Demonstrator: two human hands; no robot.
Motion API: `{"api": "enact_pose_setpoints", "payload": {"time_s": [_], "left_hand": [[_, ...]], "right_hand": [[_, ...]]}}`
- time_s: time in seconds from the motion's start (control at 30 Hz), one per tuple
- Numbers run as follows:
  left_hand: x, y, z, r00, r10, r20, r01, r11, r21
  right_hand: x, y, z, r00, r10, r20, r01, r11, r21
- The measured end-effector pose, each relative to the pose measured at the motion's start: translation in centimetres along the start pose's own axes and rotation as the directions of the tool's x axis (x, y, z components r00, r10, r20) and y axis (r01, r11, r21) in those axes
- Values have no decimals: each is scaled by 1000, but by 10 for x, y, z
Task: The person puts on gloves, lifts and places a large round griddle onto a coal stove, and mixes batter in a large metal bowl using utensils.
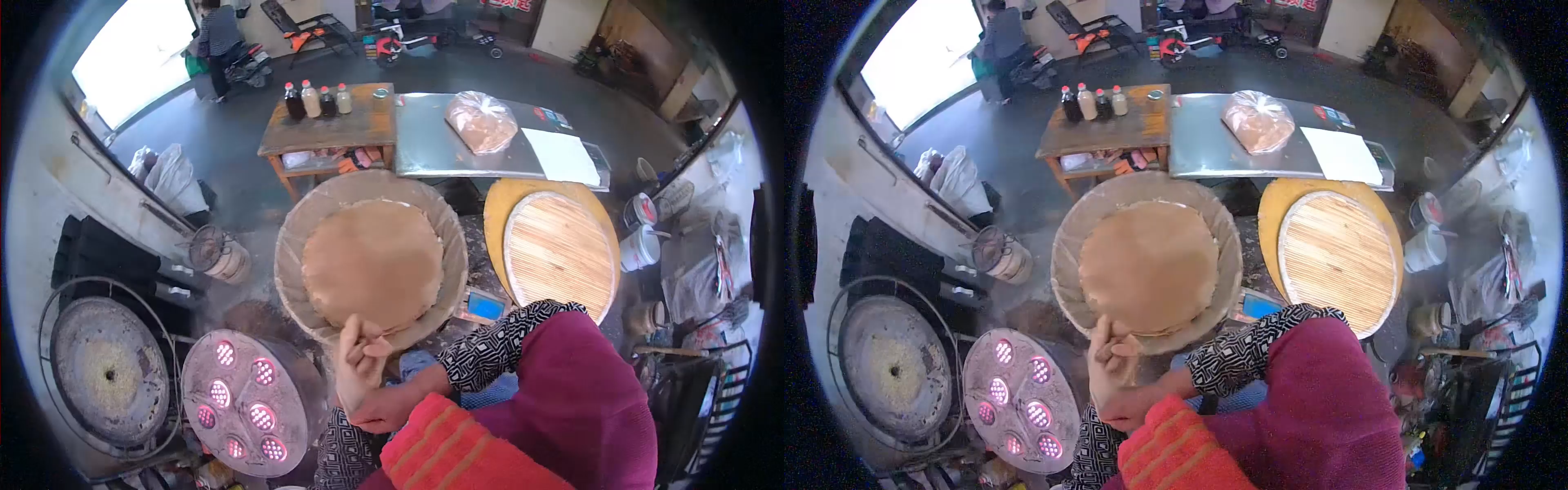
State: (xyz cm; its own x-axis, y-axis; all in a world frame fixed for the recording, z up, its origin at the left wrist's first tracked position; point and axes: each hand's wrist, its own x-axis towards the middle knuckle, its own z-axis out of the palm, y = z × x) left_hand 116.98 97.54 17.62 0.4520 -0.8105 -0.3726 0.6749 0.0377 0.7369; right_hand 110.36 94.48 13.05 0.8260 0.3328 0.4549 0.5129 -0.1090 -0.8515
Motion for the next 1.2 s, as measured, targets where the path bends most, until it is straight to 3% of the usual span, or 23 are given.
{"api": "enact_pose_setpoints", "payload": {"time_s": [0.1, 0.17, 0.2, 0.23, 0.27, 0.33, 0.37, 0.43, 0.5, 0.53, 0.6, 0.67, 0.7, 0.73, 0.8, 0.87, 0.97, 1.0, 1.07, 1.1, 1.13, 1.17, 1.2], "left_hand": [[22, -23, -40, 852, 170, 495, 63, 905, -420], [0, 10, 8, 867, 41, 497, 137, 939, -316], [-8, 20, 20, 871, -27, 491, 177, 949, -261], [-17, 19, 19, 903, 6, 429, -66, 990, 124], [-29, 16, 14, 920, 70, 385, -272, 822, 500], [-31, 13, 7, 961, 138, 239, -249, 809, 533], [-24, 10, 6, 990, 69, 120, -88, 983, 161], [-9, 12, 4, 985, 34, 172, 22, 949, -316], [1, 16, -2, 891, 213, 401, -15, 897, -443], [2, 14, -12, 842, 225, 490, 87, 840, -535], [-4, 20, -38, 981, 21, 192, -10, 998, -56], [2, 17, -69, 999, 41, 4, -40, 990, -133], [11, 14, -89, 986, 166, -31, -163, 884, -438], [18, 10, -110, 936, 351, 43, -292, 837, -463], [1, -6, -170, 900, 425, -100, -426, 808, -407], [-42, -11, -221, 855, 445, -266, -503, 835, -221], [-121, -47, -303, 799, 396, -452, -461, 887, -37], [-101, -62, -311, 758, 358, -546, -402, 915, 43], [-145, -115, -342, 671, 314, -672, -351, 933, 85], [-158, -133, -341, 633, 259, -729, -242, 961, 131], [-169, -154, -340, 659, 252, -709, -267, 959, 92], [-174, -167, -331, 588, 233, -774, -222, 967, 122], [-179, -159, -307, 577, 46, -816, -261, 956, -130]], "right_hand": [[-3, 5, 7, 990, 91, 111, -102, 991, 89], [-3, 7, 7, 985, 98, 145, -118, 984, 135], [-7, 5, 5, 982, 102, 161, -130, 977, 170], [-7, 7, 5, 979, 106, 176, -141, 969, 203], [-6, 9, 5, 975, 109, 193, -153, 961, 229], [-4, 12, 11, 965, 107, 240, -176, 941, 289], [-3, 14, 13, 960, 104, 262, -186, 930, 315], [2, 18, 17, 948, 96, 304, -209, 908, 364], [7, 22, 22, 933, 83, 351, -235, 878, 418], [9, 23, 22, 924, 76, 374, -251, 860, 444], [18, 29, 29, 916, 62, 396, -269, 827, 493], [29, 35, 35, 924, 111, 365, -277, 853, 443], [37, 38, 39, 928, 150, 341, -284, 878, 386], [46, 41, 41, 915, 189, 357, -296, 915, 275], [63, 61, 50, 861, 263, 435, -405, 872, 275], [81, 76, 61, 657, 500, 564, -708, 666, 234], [60, 88, 100, 768, 172, 618, -244, 969, 34], [40, 117, 72, 679, 131, 722, -175, 984, -14], [10, 114, 114, 454, 183, 872, 47, 972, -229], [-5, 124, 121, 362, 233, 902, 63, 960, -273], [-11, 135, 125, 276, 280, 920, 88, 945, -314], [-3, 137, 126, 236, 252, 939, 160, 943, -293], [3, 137, 127, 192, 229, 954, 221, 938, -269]]}}
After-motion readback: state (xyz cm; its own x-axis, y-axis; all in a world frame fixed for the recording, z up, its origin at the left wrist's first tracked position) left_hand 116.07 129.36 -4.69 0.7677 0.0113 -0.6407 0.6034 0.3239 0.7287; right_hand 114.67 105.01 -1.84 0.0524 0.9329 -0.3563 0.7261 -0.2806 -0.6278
